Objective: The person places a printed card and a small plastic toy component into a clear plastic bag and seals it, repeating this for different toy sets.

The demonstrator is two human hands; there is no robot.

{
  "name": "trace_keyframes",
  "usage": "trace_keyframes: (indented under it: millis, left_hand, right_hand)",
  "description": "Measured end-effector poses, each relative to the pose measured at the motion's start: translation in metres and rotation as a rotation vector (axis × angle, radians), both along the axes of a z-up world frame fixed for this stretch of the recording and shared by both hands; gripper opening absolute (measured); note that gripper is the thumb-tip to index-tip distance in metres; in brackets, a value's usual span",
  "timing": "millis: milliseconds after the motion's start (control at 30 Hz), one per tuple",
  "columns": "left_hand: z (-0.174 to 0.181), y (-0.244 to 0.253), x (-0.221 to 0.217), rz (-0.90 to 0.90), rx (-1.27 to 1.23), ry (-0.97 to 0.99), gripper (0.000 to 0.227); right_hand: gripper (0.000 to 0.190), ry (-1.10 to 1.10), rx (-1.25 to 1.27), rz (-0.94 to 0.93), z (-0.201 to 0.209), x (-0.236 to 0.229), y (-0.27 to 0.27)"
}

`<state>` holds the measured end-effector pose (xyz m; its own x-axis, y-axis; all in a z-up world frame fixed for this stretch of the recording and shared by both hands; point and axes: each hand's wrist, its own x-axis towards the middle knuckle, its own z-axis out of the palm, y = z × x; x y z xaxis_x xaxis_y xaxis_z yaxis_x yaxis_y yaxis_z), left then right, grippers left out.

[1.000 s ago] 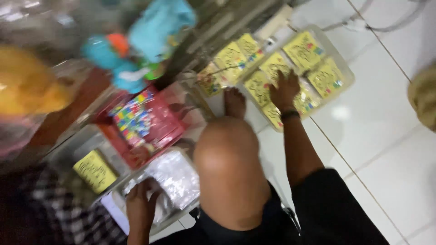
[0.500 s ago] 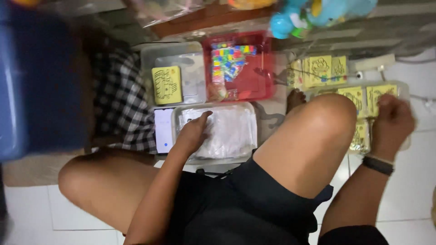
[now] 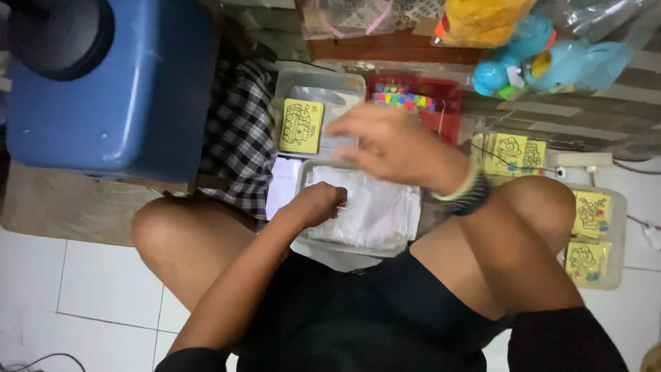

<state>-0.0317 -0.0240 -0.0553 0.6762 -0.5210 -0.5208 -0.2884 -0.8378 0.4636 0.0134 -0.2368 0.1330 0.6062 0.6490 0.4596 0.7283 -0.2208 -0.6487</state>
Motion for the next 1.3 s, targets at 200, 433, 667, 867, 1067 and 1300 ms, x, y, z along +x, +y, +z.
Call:
trace_keyframes:
  millis: [200,433,667,867,1067,1300]
  left_hand:
    - [0.047,0.033,0.034,0.071,-0.218,0.086,0.024]
    - [0.109,0.043,0.071,0.269,-0.497,0.089,0.018]
    - [0.101,0.055,0.074,0.671,-0.834,-0.048,0.025]
    - [0.106,0.045,0.051,0.657,-0.936,0.117,0.043]
    - [0.095,0.036,0.046,0.674,-0.928,0.011,0.022]
    - [0.085,0.044,0.047,0.74,-0.974,-0.031,0.022]
  right_hand:
    - [0.077,0.327,-0.566,0.026,-0.067,0.005,0.011]
    - [0.013,0.483,-0.293,-0.095,-0.08,0.021,0.003]
    - [0.01,0.601,0.309,-0.332,-0.08,0.031,0.009]
    - [0.011,0.579,0.331,-0.377,-0.095,0.024,0.014]
    - [0.009,0.527,0.433,-0.387,-0.101,0.018,0.016]
    - [0.038,0.531,0.569,-0.281,-0.088,0.014,0.024]
